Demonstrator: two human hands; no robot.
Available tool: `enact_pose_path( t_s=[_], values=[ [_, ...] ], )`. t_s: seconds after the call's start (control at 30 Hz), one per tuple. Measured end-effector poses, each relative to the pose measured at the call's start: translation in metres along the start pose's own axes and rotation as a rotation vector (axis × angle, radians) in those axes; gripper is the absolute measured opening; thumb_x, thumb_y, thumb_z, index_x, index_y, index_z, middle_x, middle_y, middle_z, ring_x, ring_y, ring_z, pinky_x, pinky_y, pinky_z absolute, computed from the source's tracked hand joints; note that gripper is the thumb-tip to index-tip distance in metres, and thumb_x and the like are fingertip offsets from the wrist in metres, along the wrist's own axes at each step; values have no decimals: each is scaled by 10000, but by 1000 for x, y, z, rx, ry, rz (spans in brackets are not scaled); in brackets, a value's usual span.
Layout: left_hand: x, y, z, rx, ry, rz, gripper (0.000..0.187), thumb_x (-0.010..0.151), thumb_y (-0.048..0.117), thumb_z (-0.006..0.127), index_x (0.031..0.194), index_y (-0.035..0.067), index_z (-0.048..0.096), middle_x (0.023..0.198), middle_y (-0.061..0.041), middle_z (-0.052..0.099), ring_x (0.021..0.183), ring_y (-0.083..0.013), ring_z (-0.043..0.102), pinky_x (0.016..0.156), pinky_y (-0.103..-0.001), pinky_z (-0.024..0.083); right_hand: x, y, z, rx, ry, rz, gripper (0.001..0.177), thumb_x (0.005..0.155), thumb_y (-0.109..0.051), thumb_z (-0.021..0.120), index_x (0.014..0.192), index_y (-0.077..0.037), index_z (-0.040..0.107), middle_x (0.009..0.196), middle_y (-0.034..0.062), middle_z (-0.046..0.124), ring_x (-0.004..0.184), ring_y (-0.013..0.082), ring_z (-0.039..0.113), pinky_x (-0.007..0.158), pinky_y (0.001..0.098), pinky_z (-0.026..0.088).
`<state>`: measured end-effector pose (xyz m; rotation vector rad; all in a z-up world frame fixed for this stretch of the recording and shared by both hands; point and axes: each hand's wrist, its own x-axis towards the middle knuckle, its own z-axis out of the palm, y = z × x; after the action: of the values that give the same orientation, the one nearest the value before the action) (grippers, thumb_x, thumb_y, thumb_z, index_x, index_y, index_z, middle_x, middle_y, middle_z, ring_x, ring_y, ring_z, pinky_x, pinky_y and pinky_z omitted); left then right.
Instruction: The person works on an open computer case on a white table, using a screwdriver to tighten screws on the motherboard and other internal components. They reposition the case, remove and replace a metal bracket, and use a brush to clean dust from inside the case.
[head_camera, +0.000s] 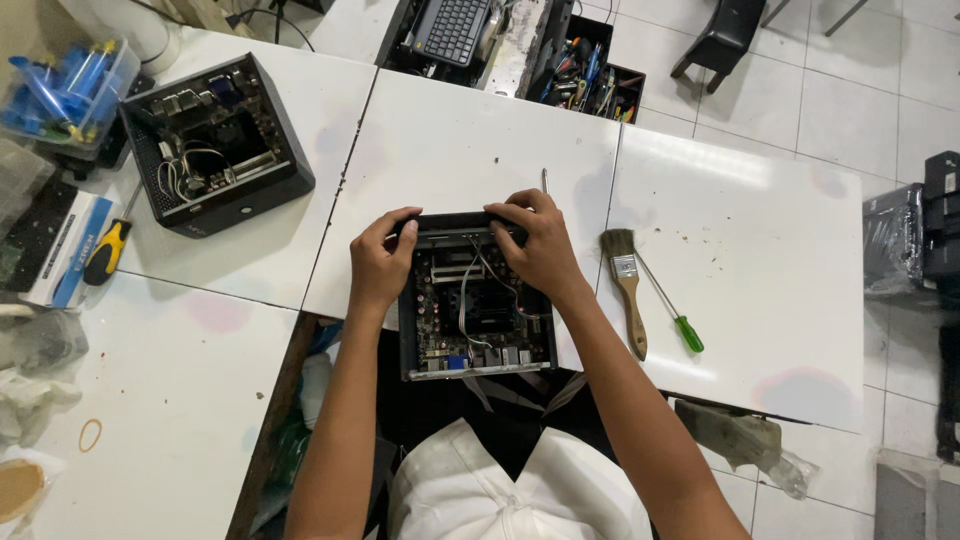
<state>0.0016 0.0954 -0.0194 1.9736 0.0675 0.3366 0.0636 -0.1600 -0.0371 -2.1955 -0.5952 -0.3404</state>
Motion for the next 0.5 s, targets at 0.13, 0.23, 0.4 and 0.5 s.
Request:
enact_pose_path(
  t_s=[0.13,0.23,0.4,0.5],
  values=[
    [-5,6,1,-21,67,71,226,1068,217,684,1227,119,811,1150,-163,789,1116,-354,759,903,-437,646,0,-4,-4,37,-4,4,281,918,-176,800,1183,-266,825,1077,81,661,1086,365,713,935,472,602],
    [-5,7,1,-10,64,63,217,1059,188,707,1222,99,819,1147,-176,786,1117,-372,759,911,-459,645,1,2,4,17,-49,44,238,927,-166,777,1151,-230,827,1071,112,674,1066,381,714,937,504,601],
    [-6,8,1,17,48,-2,242,1075,237,689,1244,117,812,1148,-174,792,1118,-377,757,924,-484,640,3,-6,-2,18,-89,51,258,945,-279,800,1198,-228,810,1044,122,683,1041,399,720,913,521,603],
    [-3,-2,5,-17,59,-30,238,1081,235,667,1236,143,822,1137,-146,805,1120,-346,762,932,-465,632,5,-2,-3,5,-95,27,285,937,-315,824,1200,-206,808,1051,145,680,1037,438,711,917,537,597]
  ],
)
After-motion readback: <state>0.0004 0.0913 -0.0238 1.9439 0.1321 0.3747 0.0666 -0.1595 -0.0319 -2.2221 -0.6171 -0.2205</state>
